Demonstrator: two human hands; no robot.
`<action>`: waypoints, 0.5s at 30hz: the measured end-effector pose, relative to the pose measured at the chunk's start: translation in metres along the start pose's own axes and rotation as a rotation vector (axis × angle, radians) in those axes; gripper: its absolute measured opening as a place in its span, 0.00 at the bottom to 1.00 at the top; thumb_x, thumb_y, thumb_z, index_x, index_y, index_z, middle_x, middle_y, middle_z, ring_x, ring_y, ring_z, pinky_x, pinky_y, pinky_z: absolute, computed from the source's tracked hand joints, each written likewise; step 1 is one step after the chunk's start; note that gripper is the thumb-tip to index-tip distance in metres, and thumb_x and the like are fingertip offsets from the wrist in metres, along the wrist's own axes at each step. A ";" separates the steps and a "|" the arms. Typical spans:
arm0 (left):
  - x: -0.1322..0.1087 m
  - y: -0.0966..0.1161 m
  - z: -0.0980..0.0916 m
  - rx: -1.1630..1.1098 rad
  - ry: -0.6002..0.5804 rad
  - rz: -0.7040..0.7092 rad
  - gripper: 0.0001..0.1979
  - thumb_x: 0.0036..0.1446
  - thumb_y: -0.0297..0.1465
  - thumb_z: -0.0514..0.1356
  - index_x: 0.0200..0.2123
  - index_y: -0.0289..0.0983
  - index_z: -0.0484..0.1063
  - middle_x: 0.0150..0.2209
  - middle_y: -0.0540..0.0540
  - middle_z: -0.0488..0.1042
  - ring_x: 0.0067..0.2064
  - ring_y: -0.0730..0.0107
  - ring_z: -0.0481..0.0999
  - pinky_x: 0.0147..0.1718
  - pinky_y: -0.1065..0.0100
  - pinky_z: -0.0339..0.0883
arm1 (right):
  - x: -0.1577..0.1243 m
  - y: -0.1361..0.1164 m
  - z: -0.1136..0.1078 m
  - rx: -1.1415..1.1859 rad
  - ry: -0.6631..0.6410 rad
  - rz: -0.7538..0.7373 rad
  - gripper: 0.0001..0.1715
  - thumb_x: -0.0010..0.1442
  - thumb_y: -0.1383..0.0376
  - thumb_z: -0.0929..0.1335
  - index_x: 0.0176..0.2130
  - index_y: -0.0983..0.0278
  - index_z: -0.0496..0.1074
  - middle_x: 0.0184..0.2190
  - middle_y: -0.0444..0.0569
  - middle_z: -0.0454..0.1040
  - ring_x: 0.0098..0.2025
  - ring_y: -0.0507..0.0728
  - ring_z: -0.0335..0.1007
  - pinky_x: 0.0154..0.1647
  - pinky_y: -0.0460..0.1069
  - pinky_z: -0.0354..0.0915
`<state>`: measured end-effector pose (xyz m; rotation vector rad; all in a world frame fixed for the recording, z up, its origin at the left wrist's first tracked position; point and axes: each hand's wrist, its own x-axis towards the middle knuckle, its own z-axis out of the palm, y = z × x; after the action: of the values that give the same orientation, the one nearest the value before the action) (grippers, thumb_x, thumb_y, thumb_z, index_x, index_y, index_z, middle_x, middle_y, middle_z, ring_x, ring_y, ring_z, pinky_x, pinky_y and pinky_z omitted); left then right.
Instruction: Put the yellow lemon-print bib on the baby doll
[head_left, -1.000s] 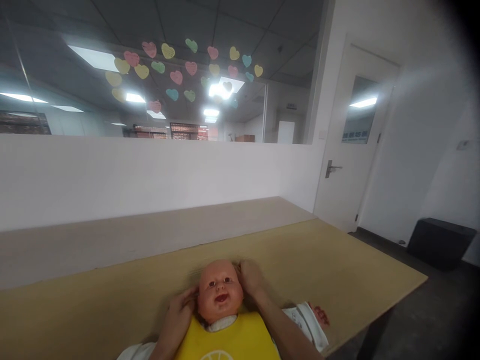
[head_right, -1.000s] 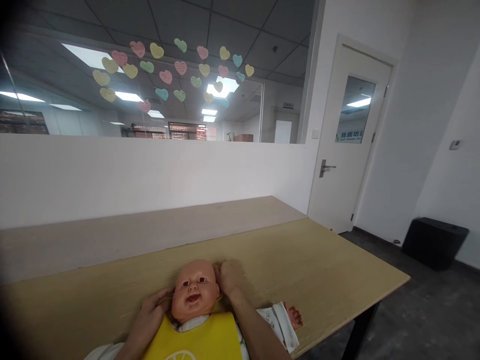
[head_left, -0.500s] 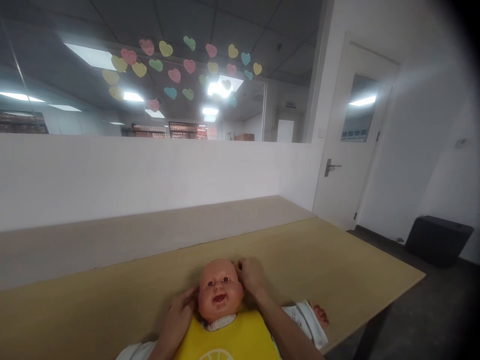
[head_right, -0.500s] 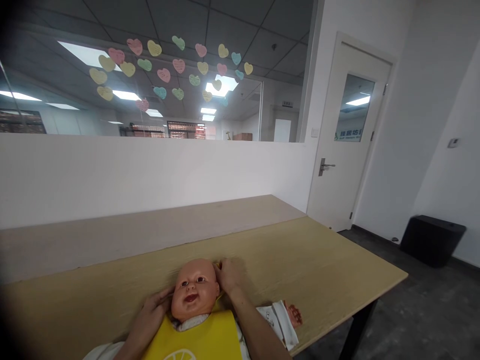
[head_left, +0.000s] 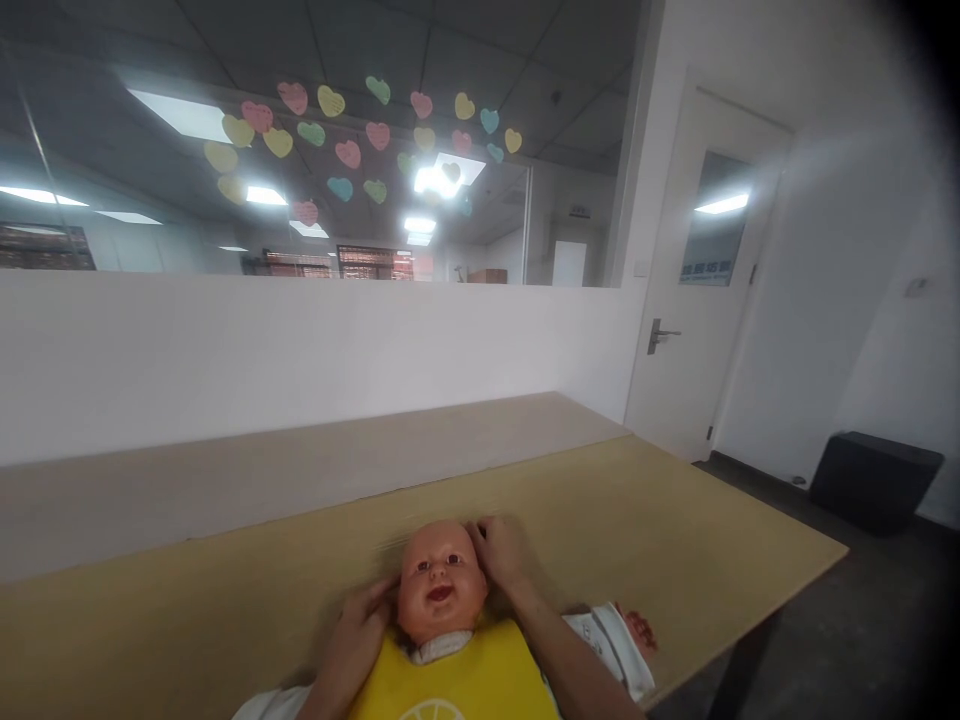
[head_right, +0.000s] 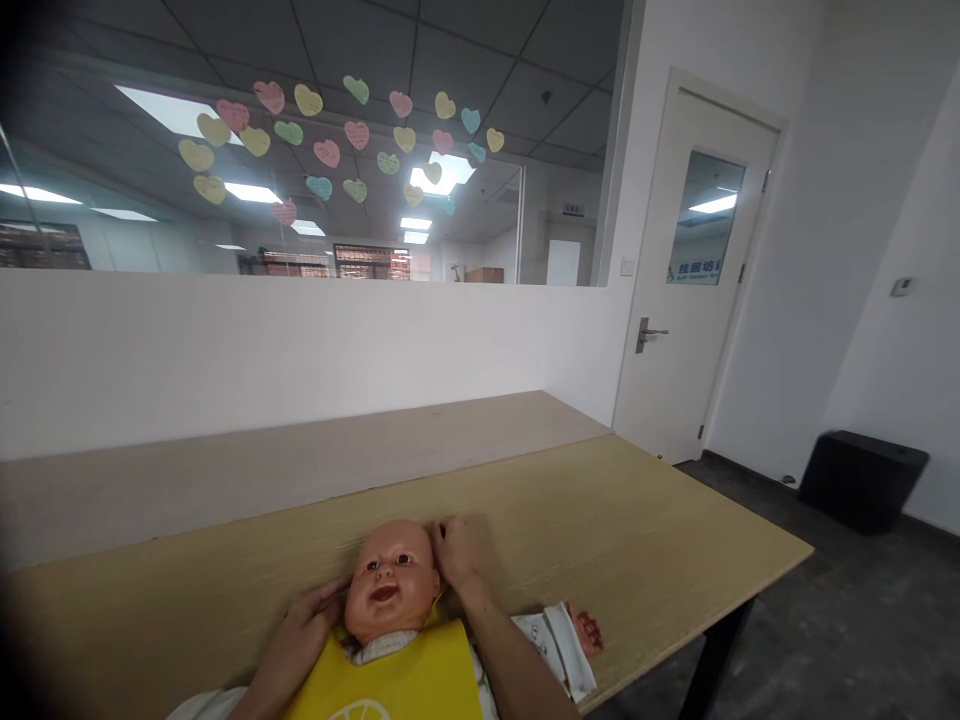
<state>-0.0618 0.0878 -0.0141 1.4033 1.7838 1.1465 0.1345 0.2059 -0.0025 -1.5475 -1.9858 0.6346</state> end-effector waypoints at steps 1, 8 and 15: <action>0.000 0.000 0.000 -0.003 -0.008 0.001 0.24 0.45 0.36 0.52 0.42 0.36 0.80 0.48 0.42 0.80 0.55 0.54 0.75 0.56 0.60 0.66 | 0.000 0.000 0.000 -0.002 -0.002 0.003 0.20 0.66 0.66 0.62 0.30 0.70 0.79 0.33 0.58 0.80 0.30 0.52 0.74 0.23 0.46 0.46; -0.001 0.004 -0.001 0.043 0.007 -0.001 0.23 0.44 0.35 0.52 0.41 0.37 0.81 0.49 0.43 0.80 0.55 0.54 0.75 0.57 0.60 0.64 | 0.001 0.000 -0.001 0.015 0.003 0.024 0.18 0.62 0.67 0.63 0.26 0.70 0.76 0.27 0.55 0.78 0.24 0.49 0.65 0.22 0.46 0.42; -0.005 0.008 -0.007 0.060 -0.098 0.028 0.23 0.47 0.35 0.53 0.42 0.39 0.81 0.49 0.46 0.80 0.55 0.55 0.75 0.56 0.62 0.65 | -0.001 0.011 -0.013 0.091 0.023 0.018 0.19 0.57 0.70 0.64 0.16 0.66 0.64 0.14 0.43 0.61 0.20 0.48 0.55 0.22 0.47 0.39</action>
<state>-0.0625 0.0816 -0.0037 1.4984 1.7479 1.0277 0.1515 0.2083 -0.0006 -1.5132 -1.9015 0.7010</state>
